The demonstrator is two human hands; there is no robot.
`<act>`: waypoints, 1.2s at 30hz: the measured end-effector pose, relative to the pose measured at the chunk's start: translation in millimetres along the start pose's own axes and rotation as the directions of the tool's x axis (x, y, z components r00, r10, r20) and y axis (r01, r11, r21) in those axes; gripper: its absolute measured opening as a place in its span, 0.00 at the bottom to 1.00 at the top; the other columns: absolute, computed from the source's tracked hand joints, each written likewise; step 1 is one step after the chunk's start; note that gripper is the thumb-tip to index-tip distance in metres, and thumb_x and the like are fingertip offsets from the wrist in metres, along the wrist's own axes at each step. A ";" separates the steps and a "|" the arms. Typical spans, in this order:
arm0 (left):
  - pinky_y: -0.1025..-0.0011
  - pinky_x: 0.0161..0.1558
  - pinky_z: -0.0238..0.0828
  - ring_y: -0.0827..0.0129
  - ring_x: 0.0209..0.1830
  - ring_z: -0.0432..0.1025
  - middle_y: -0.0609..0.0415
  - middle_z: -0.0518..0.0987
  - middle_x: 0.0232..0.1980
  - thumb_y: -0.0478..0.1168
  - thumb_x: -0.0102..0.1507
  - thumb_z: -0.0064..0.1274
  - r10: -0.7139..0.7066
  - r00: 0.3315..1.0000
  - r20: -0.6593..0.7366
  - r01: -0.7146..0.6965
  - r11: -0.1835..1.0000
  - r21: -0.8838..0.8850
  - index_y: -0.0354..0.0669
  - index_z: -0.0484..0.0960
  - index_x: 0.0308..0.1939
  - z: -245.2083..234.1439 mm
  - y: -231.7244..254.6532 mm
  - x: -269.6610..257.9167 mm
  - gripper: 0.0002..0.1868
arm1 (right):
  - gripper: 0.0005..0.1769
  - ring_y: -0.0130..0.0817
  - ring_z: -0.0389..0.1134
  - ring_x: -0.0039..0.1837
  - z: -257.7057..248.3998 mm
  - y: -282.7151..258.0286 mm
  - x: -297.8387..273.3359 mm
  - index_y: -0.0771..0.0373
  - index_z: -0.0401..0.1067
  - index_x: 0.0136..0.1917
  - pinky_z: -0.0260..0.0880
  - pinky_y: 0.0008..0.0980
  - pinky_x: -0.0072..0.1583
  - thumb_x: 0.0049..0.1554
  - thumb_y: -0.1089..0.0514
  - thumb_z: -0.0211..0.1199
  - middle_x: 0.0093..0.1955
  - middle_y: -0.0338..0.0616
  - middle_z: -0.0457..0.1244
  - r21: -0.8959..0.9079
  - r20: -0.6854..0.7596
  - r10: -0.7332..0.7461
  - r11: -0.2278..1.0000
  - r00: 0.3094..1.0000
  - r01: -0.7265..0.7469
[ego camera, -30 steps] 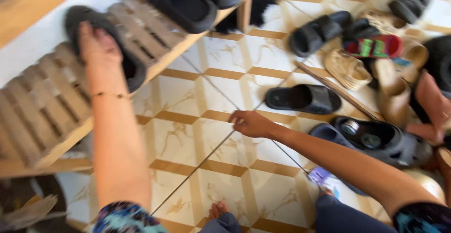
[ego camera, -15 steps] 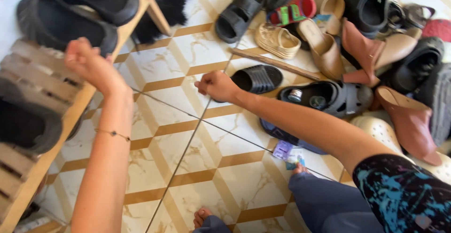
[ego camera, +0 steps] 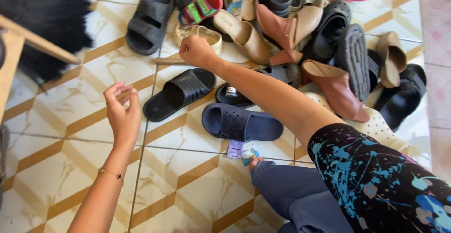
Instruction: Organizing a pile of shoes and placing them on a wooden shoe rack.
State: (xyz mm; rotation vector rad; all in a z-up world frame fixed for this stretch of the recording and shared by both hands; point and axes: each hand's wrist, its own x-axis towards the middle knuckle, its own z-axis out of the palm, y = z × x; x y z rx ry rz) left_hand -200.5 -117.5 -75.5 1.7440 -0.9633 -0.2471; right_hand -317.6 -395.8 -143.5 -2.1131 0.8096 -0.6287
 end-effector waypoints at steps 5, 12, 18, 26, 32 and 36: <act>0.67 0.61 0.72 0.64 0.57 0.74 0.47 0.78 0.60 0.36 0.72 0.51 -0.017 0.997 0.072 0.013 0.998 0.057 0.38 0.67 0.65 27.0 -10.6 1.1 0.18 | 0.07 0.48 0.74 0.46 -60.4 44.1 -0.6 0.58 0.81 0.36 0.74 0.43 0.53 0.46 0.60 0.62 0.40 0.49 0.72 -0.134 -0.074 0.033 0.990 0.997 -0.043; 0.67 0.64 0.71 0.63 0.62 0.73 0.44 0.77 0.63 0.36 0.73 0.51 -0.033 0.992 0.120 0.033 0.999 0.000 0.37 0.67 0.67 53.2 -47.5 -7.2 0.20 | 0.06 0.51 0.71 0.52 -149.5 64.2 -58.4 0.56 0.79 0.40 0.69 0.50 0.51 0.48 0.60 0.62 0.47 0.47 0.70 -0.324 -0.121 0.073 0.940 0.990 -0.109; 0.69 0.50 0.75 0.66 0.60 0.73 0.48 0.73 0.66 0.39 0.70 0.50 -0.295 0.944 0.147 0.305 0.951 -0.055 0.38 0.64 0.68 46.7 -62.0 -23.9 0.24 | 0.05 0.51 0.70 0.53 -214.4 111.7 -125.3 0.56 0.76 0.44 0.71 0.50 0.55 0.53 0.57 0.62 0.50 0.47 0.67 -0.357 -0.292 0.049 0.921 0.955 -0.157; 0.68 0.59 0.70 0.62 0.61 0.75 0.46 0.76 0.68 0.39 0.70 0.52 -0.280 0.951 0.130 0.260 0.954 0.147 0.37 0.71 0.66 30.7 -96.5 -43.7 0.21 | 0.05 0.49 0.66 0.58 -249.8 125.1 -187.0 0.57 0.77 0.46 0.64 0.47 0.55 0.56 0.57 0.65 0.49 0.47 0.64 -0.570 -0.366 -0.120 0.813 0.923 -0.121; 0.57 0.63 0.70 0.49 0.64 0.73 0.45 0.77 0.66 0.41 0.68 0.54 0.098 0.949 0.299 -0.238 0.845 0.479 0.44 0.77 0.64 35.4 -70.6 -44.3 0.20 | 0.03 0.49 0.65 0.55 -260.8 140.4 -219.6 0.57 0.74 0.44 0.64 0.45 0.56 0.56 0.58 0.65 0.48 0.47 0.62 -0.649 -0.471 -0.142 0.724 0.871 -0.233; 0.56 0.58 0.70 0.50 0.62 0.72 0.52 0.74 0.70 0.45 0.63 0.53 -0.083 0.914 0.398 -0.199 0.762 0.616 0.51 0.78 0.64 42.2 -72.7 -43.0 0.25 | 0.04 0.47 0.64 0.55 -281.0 147.6 -229.7 0.60 0.73 0.45 0.62 0.46 0.58 0.56 0.59 0.65 0.49 0.47 0.61 -0.751 -0.510 -0.197 0.576 0.837 -0.322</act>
